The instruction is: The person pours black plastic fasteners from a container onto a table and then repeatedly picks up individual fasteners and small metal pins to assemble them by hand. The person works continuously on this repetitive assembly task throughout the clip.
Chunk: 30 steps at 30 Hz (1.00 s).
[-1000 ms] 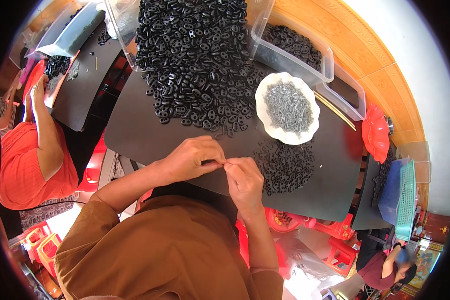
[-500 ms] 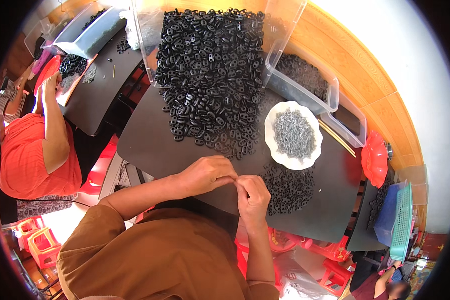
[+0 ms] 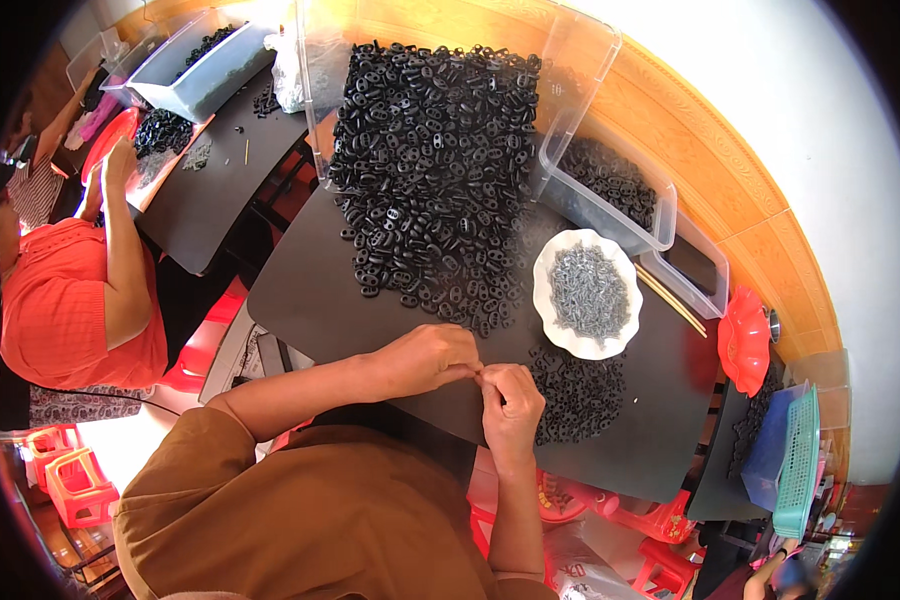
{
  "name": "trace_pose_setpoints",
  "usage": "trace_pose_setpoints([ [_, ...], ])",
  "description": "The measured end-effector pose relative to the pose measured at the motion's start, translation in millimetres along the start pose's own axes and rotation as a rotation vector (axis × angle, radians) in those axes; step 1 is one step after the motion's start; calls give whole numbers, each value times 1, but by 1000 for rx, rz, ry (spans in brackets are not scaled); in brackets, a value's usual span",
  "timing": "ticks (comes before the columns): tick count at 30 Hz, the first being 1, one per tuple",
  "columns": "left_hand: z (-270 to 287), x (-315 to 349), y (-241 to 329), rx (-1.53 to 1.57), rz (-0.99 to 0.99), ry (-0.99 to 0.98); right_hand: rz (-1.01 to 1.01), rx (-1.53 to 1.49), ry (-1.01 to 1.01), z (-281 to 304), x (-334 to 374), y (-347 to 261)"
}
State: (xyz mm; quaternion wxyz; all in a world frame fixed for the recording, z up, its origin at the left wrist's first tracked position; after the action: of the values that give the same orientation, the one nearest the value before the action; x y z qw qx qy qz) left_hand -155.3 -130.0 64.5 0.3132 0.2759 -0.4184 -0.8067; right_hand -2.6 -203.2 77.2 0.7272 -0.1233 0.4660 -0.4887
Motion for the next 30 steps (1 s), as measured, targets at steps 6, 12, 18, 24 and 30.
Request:
trace_pose_setpoints([
  [6, -2, -2, 0, -11, -16, -11, 22, 19, 11, 2, 1, 0],
  [12, 2, -3, 2, 6, 23, -10, 55, 51, 7, 1, -1, 1],
  [18, 3, -6, 7, 1, 26, -51, 39, 64, 16, 1, 3, 2],
  [24, 2, -5, 9, -34, 30, -52, 44, 78, 22, 1, 4, 1],
  [30, 3, -6, 5, -3, 64, -53, -19, 41, 13, 2, 4, 4],
])
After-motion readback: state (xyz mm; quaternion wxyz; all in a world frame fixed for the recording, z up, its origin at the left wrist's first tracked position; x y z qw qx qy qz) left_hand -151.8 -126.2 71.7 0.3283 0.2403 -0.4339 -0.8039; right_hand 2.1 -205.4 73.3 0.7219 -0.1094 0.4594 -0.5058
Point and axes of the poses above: each hand's wrist, its own x-axis away from the middle knuckle, its own z-axis out of the back of the hand, y = z × x, the point moved 3 cm from there along -x, towards the middle knuckle, and after that the axes turned 13 degrees about z, right-handed, at the moved point
